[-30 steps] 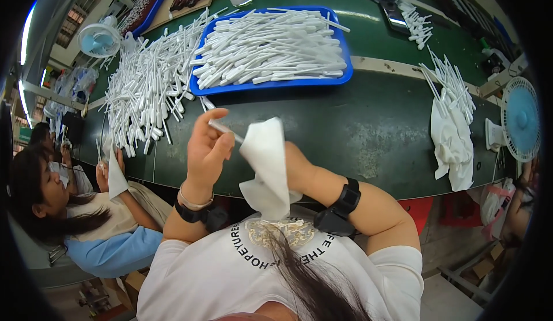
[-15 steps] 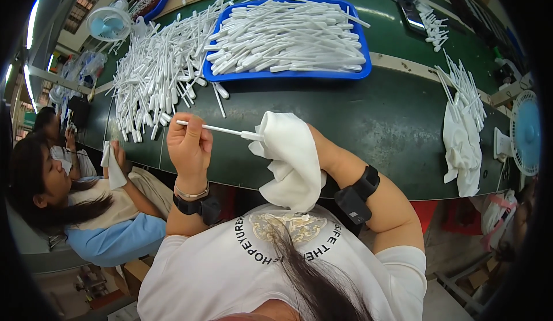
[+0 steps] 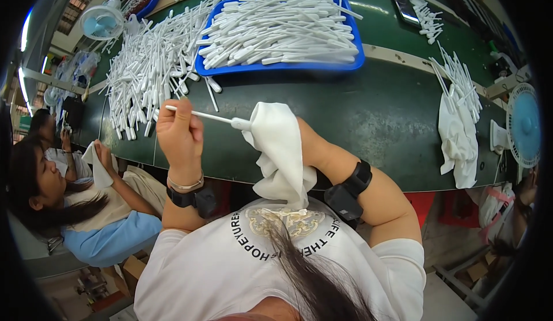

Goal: The person picks up a white plastic part from a pile, wipes it with a cloth, and places it into a blue tray. This process is repeated for several more white plastic parts.

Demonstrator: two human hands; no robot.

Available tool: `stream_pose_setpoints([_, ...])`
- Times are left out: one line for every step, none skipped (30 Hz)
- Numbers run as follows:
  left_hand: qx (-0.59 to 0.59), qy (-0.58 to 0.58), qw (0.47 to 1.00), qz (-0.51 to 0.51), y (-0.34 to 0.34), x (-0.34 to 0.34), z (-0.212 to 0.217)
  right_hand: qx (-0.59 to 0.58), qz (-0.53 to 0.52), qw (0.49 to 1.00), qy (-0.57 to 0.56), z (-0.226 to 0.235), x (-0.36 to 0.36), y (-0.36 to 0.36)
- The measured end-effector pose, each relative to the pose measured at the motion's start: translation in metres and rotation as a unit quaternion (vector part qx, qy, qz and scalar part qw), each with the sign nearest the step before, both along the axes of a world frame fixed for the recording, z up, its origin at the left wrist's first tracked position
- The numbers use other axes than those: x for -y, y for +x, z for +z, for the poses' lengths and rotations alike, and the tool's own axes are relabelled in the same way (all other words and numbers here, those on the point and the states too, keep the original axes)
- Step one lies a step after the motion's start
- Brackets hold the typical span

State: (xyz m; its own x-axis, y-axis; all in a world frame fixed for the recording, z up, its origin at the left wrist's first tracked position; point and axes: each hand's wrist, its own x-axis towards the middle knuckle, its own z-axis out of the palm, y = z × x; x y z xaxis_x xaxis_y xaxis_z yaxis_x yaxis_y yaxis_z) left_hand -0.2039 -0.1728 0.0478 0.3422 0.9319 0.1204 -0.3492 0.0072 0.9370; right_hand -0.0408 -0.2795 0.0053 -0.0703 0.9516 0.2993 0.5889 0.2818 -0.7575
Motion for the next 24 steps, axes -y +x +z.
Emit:
stream_pose_setpoints([-0.001, 0.001, 1.000, 0.003, -0.001, 0.001, 0.000, -0.017, -0.002, 1.000, 0.027, 0.006, -0.001, 0.000])
stream_pose_setpoints([-0.017, 0.007, 1.000, -0.006, -0.001, 0.002, -0.002, -0.034, -0.004, 0.998, 0.053, 0.012, -0.001, -0.001])
stream_pose_setpoints([-0.033, 0.013, 0.999, -0.017, 0.000, 0.005, -0.005, -0.050, -0.007, 0.996, 0.079, 0.015, -0.002, -0.001])
stream_pose_setpoints([-0.048, 0.019, 0.998, -0.028, 0.002, 0.007, -0.008, -0.050, -0.006, 0.996, 0.079, 0.011, -0.002, -0.001])
stream_pose_setpoints([-0.046, 0.020, 0.998, -0.030, 0.006, 0.012, -0.014, -0.143, 0.013, 0.989, 0.027, 0.003, 0.001, -0.001])
stream_pose_setpoints([-0.050, 0.054, 0.996, -0.051, 0.010, 0.019, -0.021, -0.234, 0.032, 0.971, -0.026, -0.004, 0.004, 0.000])
stream_pose_setpoints([-0.054, 0.088, 0.992, -0.072, 0.012, 0.025, -0.028, -0.323, 0.049, 0.942, -0.078, -0.007, 0.006, 0.000])
stream_pose_setpoints([-0.052, 0.089, 0.992, -0.074, 0.014, 0.029, -0.031, -0.322, 0.046, 0.942, -0.077, -0.007, 0.009, -0.002])
stream_pose_setpoints([-0.067, 0.119, 0.986, -0.094, 0.015, 0.032, -0.034, -0.387, 0.039, 0.914, -0.115, -0.005, 0.011, -0.004])
stream_pose_setpoints([-0.081, 0.150, 0.979, -0.112, 0.016, 0.034, -0.036, -0.448, 0.032, 0.880, -0.152, -0.004, 0.012, -0.007])
stream_pose_setpoints([-0.096, 0.181, 0.970, -0.130, 0.017, 0.035, -0.038, -0.508, 0.027, 0.841, -0.187, -0.002, 0.012, -0.007])
stream_pose_setpoints([-0.095, 0.184, 0.969, -0.131, 0.017, 0.037, -0.041, -0.507, 0.026, 0.842, -0.184, -0.002, 0.011, -0.005])
stream_pose_setpoints([-0.099, 0.174, 0.969, -0.141, 0.017, 0.039, -0.043, -0.522, 0.030, 0.832, -0.184, -0.003, 0.011, -0.003])
stream_pose_setpoints([-0.104, 0.165, 0.969, -0.151, 0.016, 0.040, -0.045, -0.536, 0.035, 0.823, -0.185, -0.005, 0.011, 0.000])
stream_pose_setpoints([-0.107, 0.155, 0.969, -0.162, 0.017, 0.040, -0.045, -0.551, 0.038, 0.813, -0.185, -0.007, 0.010, 0.001])
stream_pose_setpoints([-0.107, 0.159, 0.968, -0.164, 0.019, 0.038, -0.043, -0.550, 0.038, 0.814, -0.181, -0.012, 0.008, 0.002])
stream_pose_setpoints([-0.131, 0.312, 0.930, -0.143, 0.023, 0.033, -0.041, -0.540, 0.023, 0.828, -0.150, -0.020, 0.005, 0.004])
stream_pose_setpoints([-0.152, 0.457, 0.869, -0.117, 0.028, 0.028, -0.039, -0.528, 0.007, 0.841, -0.119, -0.026, 0.002, 0.006])
stream_pose_setpoints([-0.168, 0.590, 0.785, -0.088, 0.033, 0.024, -0.037, -0.517, -0.009, 0.852, -0.088, -0.030, 0.001, 0.008])
stream_pose_setpoints([-0.168, 0.592, 0.784, -0.087, 0.037, 0.021, -0.035, -0.516, -0.007, 0.852, -0.086, -0.030, 0.001, 0.009])
stream_pose_setpoints([-0.184, 0.608, 0.765, -0.107, 0.041, 0.020, -0.031, -0.606, 0.000, 0.783, -0.138, -0.030, 0.003, 0.009])
stream_pose_setpoints([-0.200, 0.624, 0.745, -0.128, 0.045, 0.019, -0.026, -0.687, 0.008, 0.702, -0.187, -0.030, 0.005, 0.009])
stream_pose_setpoints([-0.216, 0.638, 0.724, -0.149, 0.049, 0.018, -0.021, -0.757, 0.015, 0.610, -0.234, -0.027, 0.006, 0.008])
stream_pose_setpoints([-0.216, 0.640, 0.722, -0.149, 0.053, 0.016, -0.015, -0.757, 0.016, 0.610, -0.232, -0.022, 0.009, 0.009])
